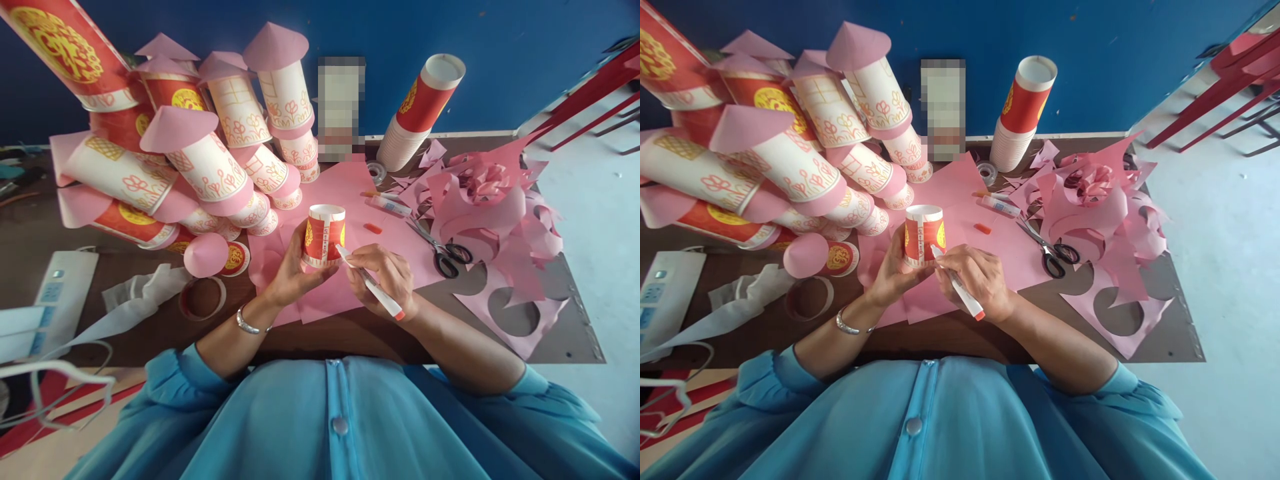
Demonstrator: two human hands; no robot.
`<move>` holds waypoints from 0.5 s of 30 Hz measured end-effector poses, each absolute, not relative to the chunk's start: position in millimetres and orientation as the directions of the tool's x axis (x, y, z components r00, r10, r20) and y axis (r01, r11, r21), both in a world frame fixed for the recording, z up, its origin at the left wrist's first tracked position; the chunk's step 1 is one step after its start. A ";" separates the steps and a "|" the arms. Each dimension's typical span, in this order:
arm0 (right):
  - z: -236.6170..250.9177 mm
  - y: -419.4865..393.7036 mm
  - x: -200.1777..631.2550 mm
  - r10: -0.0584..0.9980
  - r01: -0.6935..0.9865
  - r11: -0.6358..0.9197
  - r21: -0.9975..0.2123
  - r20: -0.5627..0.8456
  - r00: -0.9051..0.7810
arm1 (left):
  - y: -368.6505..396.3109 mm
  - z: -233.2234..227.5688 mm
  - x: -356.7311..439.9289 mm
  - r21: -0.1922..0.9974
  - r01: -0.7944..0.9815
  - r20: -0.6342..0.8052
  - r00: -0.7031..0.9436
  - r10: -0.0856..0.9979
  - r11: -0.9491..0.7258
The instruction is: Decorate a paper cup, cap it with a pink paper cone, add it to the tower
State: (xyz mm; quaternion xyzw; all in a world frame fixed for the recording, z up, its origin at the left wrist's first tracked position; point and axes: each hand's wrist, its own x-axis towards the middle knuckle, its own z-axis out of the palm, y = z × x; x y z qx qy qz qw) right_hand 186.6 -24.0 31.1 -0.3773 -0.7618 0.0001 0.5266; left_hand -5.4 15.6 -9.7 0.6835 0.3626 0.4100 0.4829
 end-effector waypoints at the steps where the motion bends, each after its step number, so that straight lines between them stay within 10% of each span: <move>1: 31.0 -24.2 186.6 0.576 0.577 0.714 -0.397 0.802 -0.160 | 15.5 -9.6 -5.5 0.955 0.109 0.212 0.403 0.890 -0.277; 15: 30.6 -24.9 185.7 0.593 0.562 0.710 -0.425 0.791 -0.152 | 16.2 -3.9 -4.3 0.962 0.110 0.192 0.379 0.905 -0.250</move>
